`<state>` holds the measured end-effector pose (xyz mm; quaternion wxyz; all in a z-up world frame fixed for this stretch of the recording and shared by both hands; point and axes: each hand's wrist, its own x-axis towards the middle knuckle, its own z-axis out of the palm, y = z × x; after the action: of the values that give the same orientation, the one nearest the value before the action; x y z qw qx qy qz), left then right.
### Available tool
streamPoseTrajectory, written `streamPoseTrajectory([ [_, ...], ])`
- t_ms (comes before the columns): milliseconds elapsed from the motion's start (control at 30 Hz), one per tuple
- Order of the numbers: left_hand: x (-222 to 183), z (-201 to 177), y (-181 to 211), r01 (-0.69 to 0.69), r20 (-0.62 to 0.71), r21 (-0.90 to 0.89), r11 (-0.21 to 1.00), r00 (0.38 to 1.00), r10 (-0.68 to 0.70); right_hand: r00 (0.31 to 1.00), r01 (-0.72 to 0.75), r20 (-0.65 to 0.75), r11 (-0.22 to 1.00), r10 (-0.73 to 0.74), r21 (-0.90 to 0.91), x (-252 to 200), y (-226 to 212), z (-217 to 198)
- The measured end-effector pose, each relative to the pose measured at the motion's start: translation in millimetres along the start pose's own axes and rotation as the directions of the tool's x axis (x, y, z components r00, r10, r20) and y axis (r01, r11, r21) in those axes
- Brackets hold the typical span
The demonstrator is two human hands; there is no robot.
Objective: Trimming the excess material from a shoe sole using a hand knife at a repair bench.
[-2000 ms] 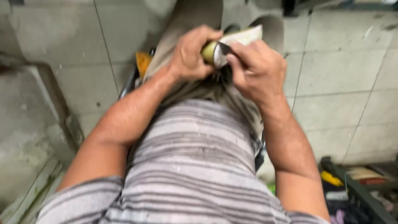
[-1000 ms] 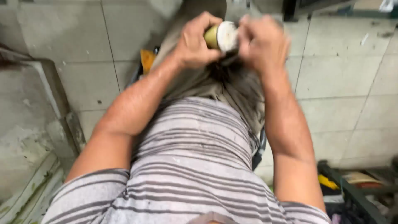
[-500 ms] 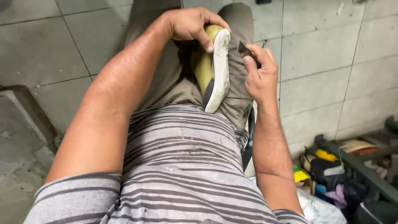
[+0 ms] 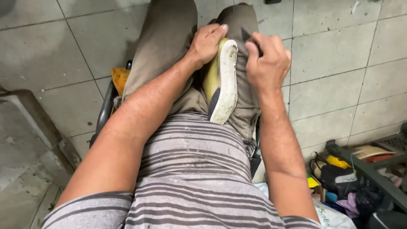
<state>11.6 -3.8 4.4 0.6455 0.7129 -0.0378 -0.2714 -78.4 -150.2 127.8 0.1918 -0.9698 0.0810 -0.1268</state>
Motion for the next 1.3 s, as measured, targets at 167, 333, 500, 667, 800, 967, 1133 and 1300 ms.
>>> streamPoseTrajectory([
  [167,6.0,2.2,-17.3,-0.033,0.001,0.178,0.984,0.999,0.033,0.918,0.387,-0.017,0.903,-0.397,-0.187,-20.5,-32.8,-23.6],
  [333,-6.4,5.0,-10.9,0.066,0.022,0.09,0.994,0.997,-0.068,0.906,0.386,-0.09,0.895,-0.413,-0.225,-6.2,-13.5,-12.8],
  [500,4.4,1.9,-16.6,0.107,-0.024,0.153,0.982,0.994,-0.104,0.843,0.537,0.07,0.839,-0.533,-0.083,-3.6,-4.3,-24.2],
  [667,-1.3,2.1,-7.5,0.136,-0.038,0.152,0.979,0.991,-0.132,0.767,0.601,0.02,0.706,-0.642,-0.374,-1.3,-6.3,-20.5],
  [800,10.1,1.6,-15.0,0.069,-0.024,0.126,0.99,0.998,-0.066,0.737,0.673,0.117,0.708,-0.665,-0.215,-2.5,6.4,-36.1],
  [967,7.4,5.6,-19.0,0.002,-0.066,0.137,0.991,0.998,0.007,0.78,0.605,0.05,0.73,-0.624,-0.317,-10.9,-16.4,-32.6],
  [1133,-19.0,5.9,-23.1,0.136,-0.017,0.075,0.988,0.991,-0.135,0.765,0.644,0.16,0.736,-0.624,-0.209,-19.0,13.1,-33.5],
  [1300,-13.3,8.2,-11.5,0.15,-0.052,0.057,0.987,0.988,-0.147,0.811,0.574,0.043,0.78,-0.583,-0.248,-54.6,-5.7,-40.9],
])
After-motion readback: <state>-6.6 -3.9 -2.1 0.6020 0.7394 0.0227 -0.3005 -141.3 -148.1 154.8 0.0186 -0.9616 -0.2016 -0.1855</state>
